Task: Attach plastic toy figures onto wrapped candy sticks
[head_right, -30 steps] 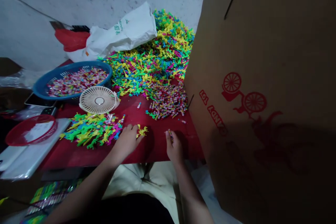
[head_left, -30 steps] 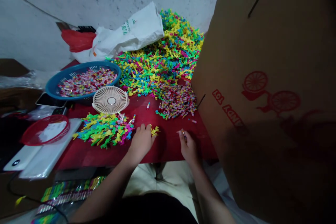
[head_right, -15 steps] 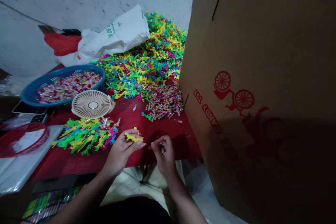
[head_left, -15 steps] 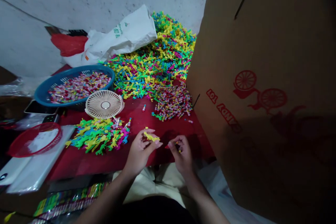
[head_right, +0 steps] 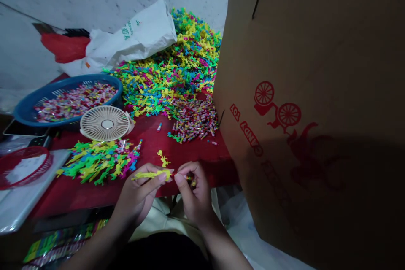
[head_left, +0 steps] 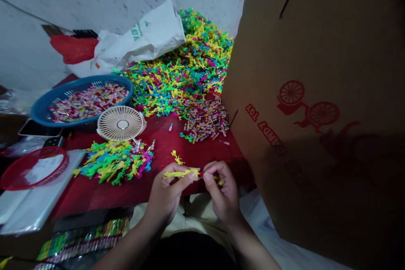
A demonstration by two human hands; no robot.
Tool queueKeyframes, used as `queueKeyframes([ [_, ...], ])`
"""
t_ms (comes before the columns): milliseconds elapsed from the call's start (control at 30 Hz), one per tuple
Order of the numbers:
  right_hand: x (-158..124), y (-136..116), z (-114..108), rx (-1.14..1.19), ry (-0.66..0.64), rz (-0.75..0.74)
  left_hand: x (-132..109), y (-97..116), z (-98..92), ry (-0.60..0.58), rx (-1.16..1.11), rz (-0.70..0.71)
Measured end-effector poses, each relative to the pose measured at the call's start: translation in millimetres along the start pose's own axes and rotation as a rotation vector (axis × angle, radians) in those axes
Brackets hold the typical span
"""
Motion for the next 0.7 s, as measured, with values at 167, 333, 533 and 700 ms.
queueKeyframes([
  [167,-1,-10,-1,-0.017,-0.046,-0.059,-3,6,3.4,-0.04,0.033,0.004],
  [333,-3,-15,-6,-0.138,-0.167,-0.092,-4,6,5.2,-0.111,0.049,-0.048],
  [533,-3,-15,-7,-0.199,-0.281,-0.103,-8,5,3.0,-0.131,0.043,-0.073],
  [700,-4,-16,-5,-0.205,-0.315,-0.11,-10,5,1.9,-0.127,-0.006,-0.08],
])
Point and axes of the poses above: each hand's wrist, its own x-axis towards the middle knuckle, its own z-axis out of the palm, y = z × x, the point moved 6 cm from there along x, towards the middle knuckle, and after that the axes turned 10 degrees about -y, right-handed, at the moved point
